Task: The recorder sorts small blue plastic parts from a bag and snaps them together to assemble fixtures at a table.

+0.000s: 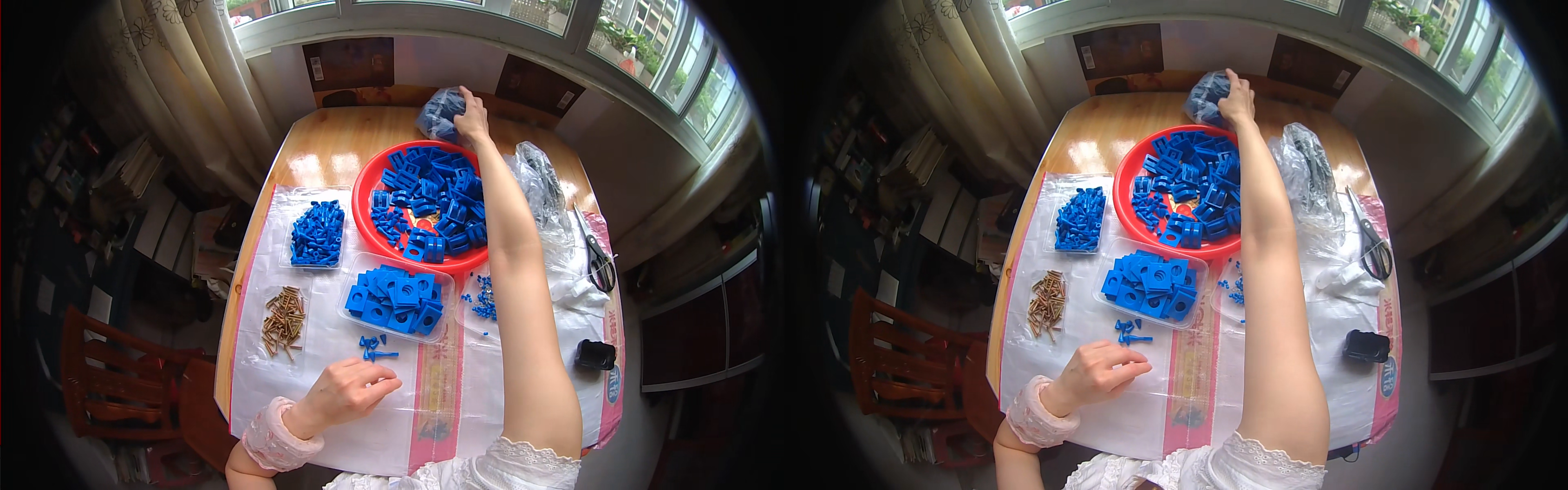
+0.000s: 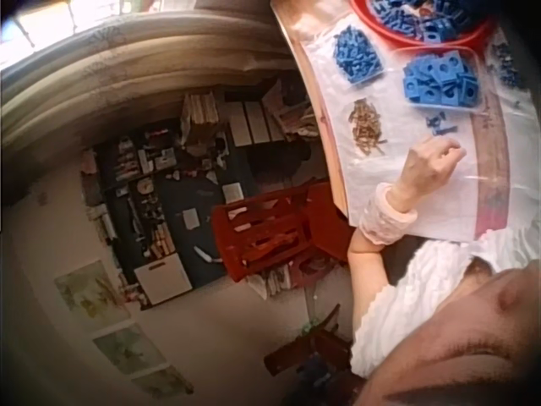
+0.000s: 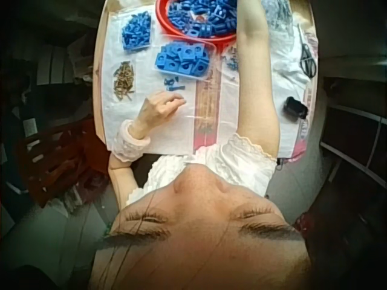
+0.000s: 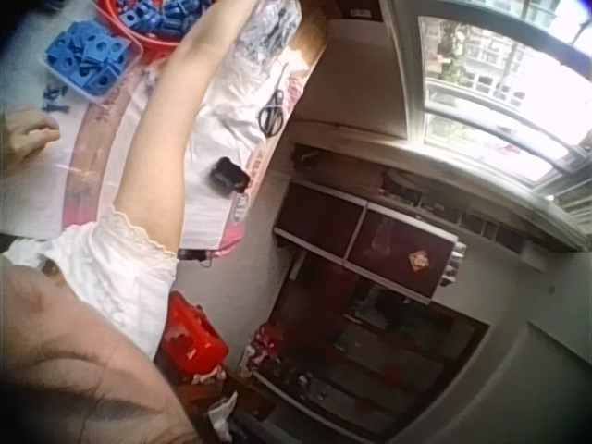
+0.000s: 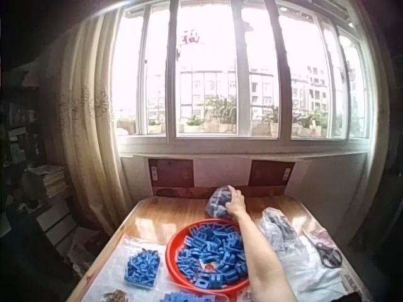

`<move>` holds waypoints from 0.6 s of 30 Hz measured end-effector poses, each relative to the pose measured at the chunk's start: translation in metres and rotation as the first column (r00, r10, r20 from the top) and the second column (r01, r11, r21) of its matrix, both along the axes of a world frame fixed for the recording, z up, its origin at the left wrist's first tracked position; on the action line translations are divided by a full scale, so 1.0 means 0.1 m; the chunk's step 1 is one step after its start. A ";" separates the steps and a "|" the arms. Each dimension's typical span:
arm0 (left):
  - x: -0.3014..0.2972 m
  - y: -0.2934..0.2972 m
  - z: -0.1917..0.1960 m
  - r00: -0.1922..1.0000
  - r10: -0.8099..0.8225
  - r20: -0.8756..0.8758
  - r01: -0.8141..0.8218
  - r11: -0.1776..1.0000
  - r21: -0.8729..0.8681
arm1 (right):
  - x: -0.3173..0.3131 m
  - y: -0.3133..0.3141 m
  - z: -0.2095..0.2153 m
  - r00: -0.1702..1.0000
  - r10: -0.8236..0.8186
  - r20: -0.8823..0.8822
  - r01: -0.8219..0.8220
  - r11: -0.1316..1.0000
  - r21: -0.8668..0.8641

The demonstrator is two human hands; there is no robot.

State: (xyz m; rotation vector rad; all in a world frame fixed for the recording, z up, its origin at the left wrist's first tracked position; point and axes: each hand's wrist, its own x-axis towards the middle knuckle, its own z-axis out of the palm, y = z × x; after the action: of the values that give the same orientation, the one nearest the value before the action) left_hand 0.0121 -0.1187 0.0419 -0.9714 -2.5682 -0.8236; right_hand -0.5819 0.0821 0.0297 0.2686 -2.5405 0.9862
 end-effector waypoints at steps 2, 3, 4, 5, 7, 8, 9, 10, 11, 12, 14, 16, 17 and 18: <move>-0.04 0.02 -0.02 1.000 -0.021 -0.016 0.021 1.000 0.012 | -0.04 0.07 0.13 0.992 0.047 -0.113 -0.043 0.998 0.035; -0.03 0.01 -0.03 1.000 -0.003 -0.003 0.003 1.000 0.007 | 0.10 -0.15 0.08 0.998 0.039 -0.047 -0.033 0.992 0.121; 0.06 -0.02 -0.02 0.999 0.042 0.022 -0.042 0.999 -0.010 | 0.37 -0.56 0.01 0.998 0.053 0.029 -0.057 0.979 0.194; 0.07 -0.03 -0.01 0.998 0.046 0.033 -0.046 0.999 -0.017 | 0.47 -0.63 0.00 0.997 0.024 0.080 -0.045 0.957 0.286; 0.06 -0.03 -0.01 0.998 0.043 0.048 -0.042 0.999 -0.024 | 0.48 -0.62 -0.08 0.924 0.166 0.343 -0.226 0.964 0.142; 0.05 -0.03 -0.01 0.999 0.038 0.036 -0.037 0.999 -0.029 | 0.43 -0.58 -0.09 0.916 0.068 0.395 -0.140 0.978 0.155; 0.05 -0.03 0.01 0.999 0.037 0.026 -0.036 0.999 -0.035 | 0.38 -0.59 -0.12 0.895 -0.025 0.446 -0.057 0.984 0.170; 0.03 -0.02 0.01 1.000 0.027 0.011 -0.027 0.999 -0.040 | 0.30 -0.61 -0.13 0.887 -0.078 0.454 0.009 0.988 0.151; 0.02 -0.01 0.01 1.000 0.015 0.000 -0.015 0.999 -0.032 | 0.20 -0.60 -0.10 0.877 -0.135 0.460 0.080 0.987 0.139; 0.00 0.01 0.01 1.000 0.002 -0.011 -0.002 1.000 -0.024 | 0.10 -0.58 -0.08 0.871 -0.177 0.459 0.096 0.976 0.195; 0.01 0.01 0.00 1.000 -0.001 -0.012 0.000 1.000 -0.028 | 0.07 -0.78 -0.03 0.862 -0.206 0.463 0.032 0.934 0.355; 0.02 0.00 0.00 1.000 -0.001 -0.006 0.001 0.999 -0.039 | 0.07 -0.83 0.12 0.863 -0.104 0.495 -0.141 0.891 0.432; 0.02 0.00 0.00 1.000 -0.007 -0.006 0.007 0.999 -0.048 | 0.05 -0.81 0.22 0.861 -0.057 0.506 -0.216 0.859 0.465; 0.00 0.00 0.01 1.000 -0.016 -0.008 0.016 0.998 -0.057 | 0.10 -0.77 0.24 0.874 -0.085 0.478 -0.138 0.900 0.414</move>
State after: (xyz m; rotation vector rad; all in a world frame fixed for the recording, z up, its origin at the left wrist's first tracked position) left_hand 0.0125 -0.1191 0.0426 -1.0110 -2.5927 -0.7528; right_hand -0.5714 0.0054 0.0536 0.1953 -3.2258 0.5126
